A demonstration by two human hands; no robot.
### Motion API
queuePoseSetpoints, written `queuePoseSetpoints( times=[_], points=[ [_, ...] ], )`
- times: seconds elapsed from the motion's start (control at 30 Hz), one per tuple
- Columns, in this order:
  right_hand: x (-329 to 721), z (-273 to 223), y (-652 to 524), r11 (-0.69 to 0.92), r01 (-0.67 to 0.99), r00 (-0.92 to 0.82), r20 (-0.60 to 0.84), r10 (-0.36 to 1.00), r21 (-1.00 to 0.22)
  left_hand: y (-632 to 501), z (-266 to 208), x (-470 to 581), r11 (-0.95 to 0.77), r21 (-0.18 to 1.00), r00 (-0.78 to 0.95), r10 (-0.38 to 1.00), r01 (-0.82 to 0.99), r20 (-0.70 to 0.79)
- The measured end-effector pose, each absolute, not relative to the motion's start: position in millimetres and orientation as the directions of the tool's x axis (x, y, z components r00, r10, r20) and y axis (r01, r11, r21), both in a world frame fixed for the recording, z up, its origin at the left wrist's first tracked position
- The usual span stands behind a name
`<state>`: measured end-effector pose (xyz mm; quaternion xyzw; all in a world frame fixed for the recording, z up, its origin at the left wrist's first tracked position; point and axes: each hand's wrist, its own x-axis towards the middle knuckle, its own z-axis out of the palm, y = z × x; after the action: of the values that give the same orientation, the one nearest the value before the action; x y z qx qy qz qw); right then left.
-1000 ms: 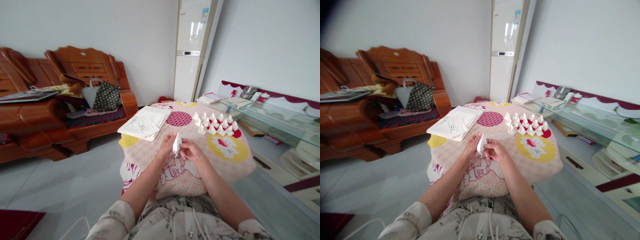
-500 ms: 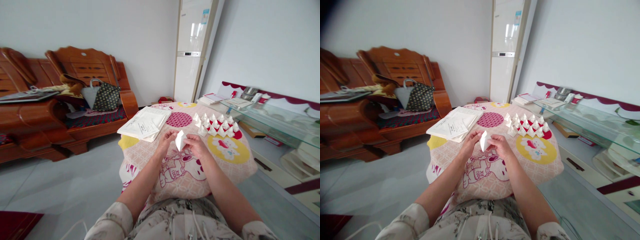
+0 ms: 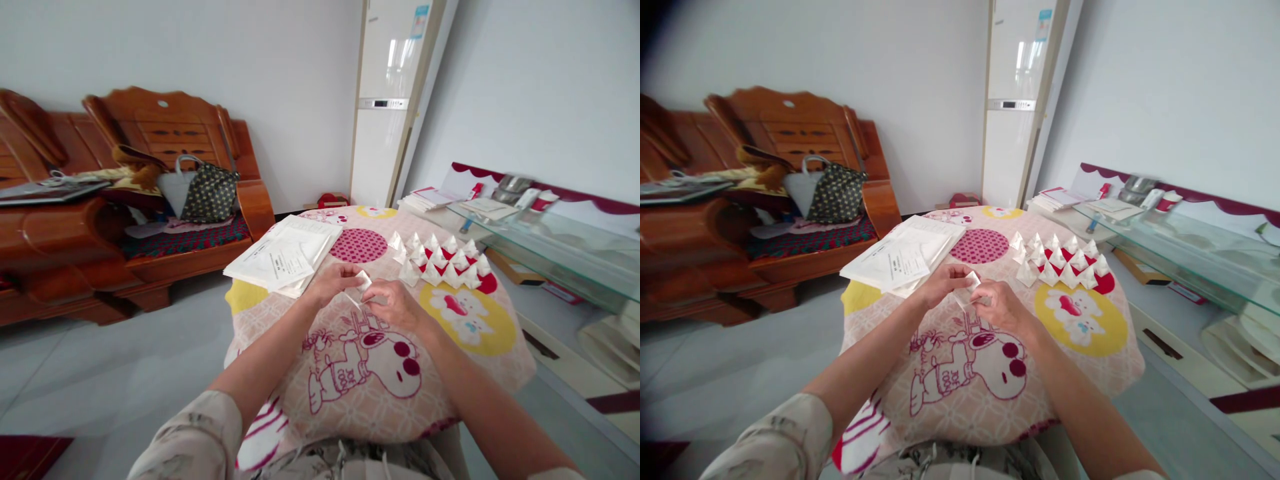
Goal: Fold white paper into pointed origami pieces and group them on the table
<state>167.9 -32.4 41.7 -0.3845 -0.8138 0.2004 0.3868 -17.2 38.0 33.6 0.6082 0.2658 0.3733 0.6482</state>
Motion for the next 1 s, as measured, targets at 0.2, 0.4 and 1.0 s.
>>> queuePoseSetpoints(
  times=[0.2,0.4,1.0],
  points=[
    [185,29,-14,0.581,0.464,-0.384,0.439,0.812,-0.669,54,19,-14,-0.060,0.993,0.428,0.898,-0.103,0.099],
    [189,22,-15,0.632,0.502,-0.361,0.520,0.774,-0.591,51,11,-12,-0.101,0.986,0.320,0.937,-0.133,0.139],
    [170,20,-26,0.623,0.578,-0.144,0.686,0.714,-0.527,38,5,-8,0.028,0.991,0.386,0.922,-0.129,0.024]
  ],
)
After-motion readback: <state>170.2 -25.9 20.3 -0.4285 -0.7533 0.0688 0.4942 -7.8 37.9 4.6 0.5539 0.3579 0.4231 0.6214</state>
